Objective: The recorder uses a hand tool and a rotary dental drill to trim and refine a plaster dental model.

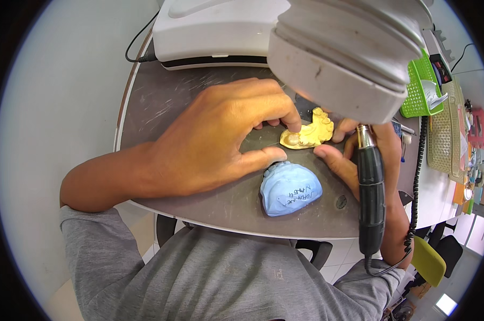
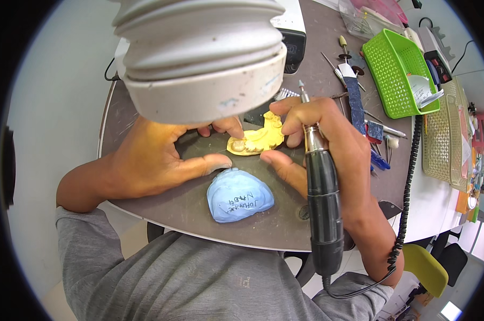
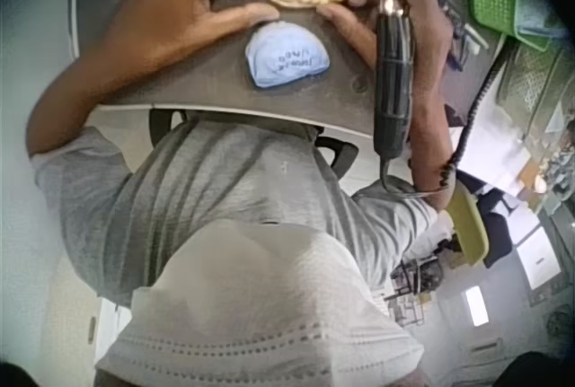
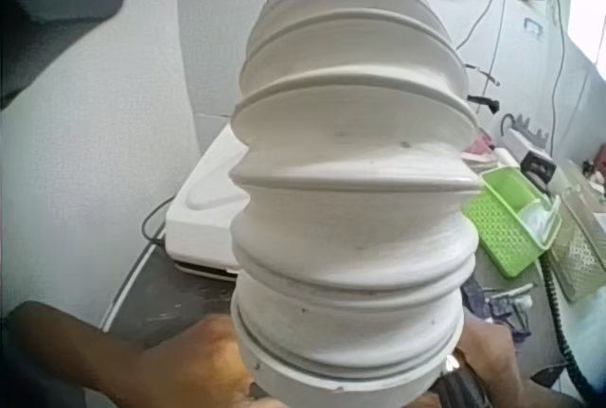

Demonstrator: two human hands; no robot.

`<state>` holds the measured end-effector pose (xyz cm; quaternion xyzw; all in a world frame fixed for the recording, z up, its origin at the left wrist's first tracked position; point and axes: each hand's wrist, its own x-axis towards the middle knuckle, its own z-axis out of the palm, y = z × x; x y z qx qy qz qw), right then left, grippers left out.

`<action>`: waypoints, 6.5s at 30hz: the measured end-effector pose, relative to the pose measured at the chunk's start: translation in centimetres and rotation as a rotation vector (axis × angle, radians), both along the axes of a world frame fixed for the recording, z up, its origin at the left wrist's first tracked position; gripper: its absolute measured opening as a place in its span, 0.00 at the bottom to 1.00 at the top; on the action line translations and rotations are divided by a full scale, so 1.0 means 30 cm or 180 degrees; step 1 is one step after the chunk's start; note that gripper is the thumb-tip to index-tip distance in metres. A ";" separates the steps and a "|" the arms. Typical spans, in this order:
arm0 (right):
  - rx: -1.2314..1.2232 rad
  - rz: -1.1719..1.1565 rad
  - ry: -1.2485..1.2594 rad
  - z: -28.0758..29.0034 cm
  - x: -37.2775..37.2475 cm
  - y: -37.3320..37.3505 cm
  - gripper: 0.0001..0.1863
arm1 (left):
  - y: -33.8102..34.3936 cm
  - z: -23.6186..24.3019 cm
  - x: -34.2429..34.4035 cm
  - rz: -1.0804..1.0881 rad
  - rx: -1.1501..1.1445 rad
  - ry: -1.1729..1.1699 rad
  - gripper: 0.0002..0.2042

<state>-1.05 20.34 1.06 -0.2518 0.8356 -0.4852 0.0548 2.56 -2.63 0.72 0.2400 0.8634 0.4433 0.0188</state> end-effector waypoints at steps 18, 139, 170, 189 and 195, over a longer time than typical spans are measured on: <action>0.0545 0.0633 0.0644 0.005 -0.029 0.004 0.18 | 0.023 -0.028 0.003 0.0164 0.0037 0.0443 0.13; 0.0520 0.0663 0.1231 0.019 -0.024 0.039 0.18 | 0.076 0.012 -0.010 0.0751 0.1690 -0.1034 0.07; -0.1329 0.0689 0.0449 -0.021 -0.038 0.033 0.20 | 0.124 -0.029 -0.014 0.0602 0.2424 -0.2209 0.05; -0.1243 0.0625 0.0838 -0.032 -0.036 0.026 0.18 | 0.114 0.012 -0.006 0.0147 0.1896 -0.2405 0.14; -0.0950 0.0711 0.0932 -0.011 -0.040 0.027 0.19 | 0.125 -0.008 0.012 0.0509 0.2192 -0.2542 0.15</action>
